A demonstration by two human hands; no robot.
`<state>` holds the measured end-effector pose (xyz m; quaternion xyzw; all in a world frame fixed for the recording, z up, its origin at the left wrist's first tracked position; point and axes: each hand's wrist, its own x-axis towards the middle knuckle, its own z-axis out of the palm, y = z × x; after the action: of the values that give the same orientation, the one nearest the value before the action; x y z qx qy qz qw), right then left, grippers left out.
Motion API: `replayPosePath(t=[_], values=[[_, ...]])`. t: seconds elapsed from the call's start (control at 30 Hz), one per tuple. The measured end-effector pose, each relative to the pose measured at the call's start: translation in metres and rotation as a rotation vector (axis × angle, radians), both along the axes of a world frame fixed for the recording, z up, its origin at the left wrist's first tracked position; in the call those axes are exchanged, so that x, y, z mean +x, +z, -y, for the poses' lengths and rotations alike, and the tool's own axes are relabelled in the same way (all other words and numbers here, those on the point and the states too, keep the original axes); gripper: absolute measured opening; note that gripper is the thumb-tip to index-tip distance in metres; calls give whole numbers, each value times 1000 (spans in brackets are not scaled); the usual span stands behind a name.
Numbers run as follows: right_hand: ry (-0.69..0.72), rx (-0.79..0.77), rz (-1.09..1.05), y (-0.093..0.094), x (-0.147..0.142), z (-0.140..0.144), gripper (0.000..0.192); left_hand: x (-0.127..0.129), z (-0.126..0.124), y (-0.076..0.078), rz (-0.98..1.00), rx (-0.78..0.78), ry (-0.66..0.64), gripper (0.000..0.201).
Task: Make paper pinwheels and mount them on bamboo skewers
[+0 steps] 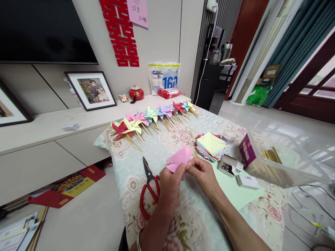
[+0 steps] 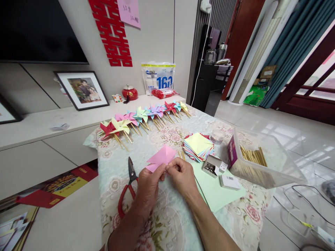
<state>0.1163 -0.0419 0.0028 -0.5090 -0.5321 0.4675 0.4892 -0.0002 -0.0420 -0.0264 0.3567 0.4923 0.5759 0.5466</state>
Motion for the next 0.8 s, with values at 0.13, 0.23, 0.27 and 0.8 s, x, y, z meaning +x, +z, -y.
replayPosePath(t=[0.13,0.23,0.27,0.8], values=[[-15,1,9,-1,-2,0,21,-1,-1,1,-26,44,20,28],[-22,26,41,0,0,1,23,-1,-1,6,-3,32,28,30],[-41,47,48,1,3,1,24,-2,0,9,12,21,28,30],[117,-174,-351,20,29,-2,77,-15,7,30,46,-109,-206,26]])
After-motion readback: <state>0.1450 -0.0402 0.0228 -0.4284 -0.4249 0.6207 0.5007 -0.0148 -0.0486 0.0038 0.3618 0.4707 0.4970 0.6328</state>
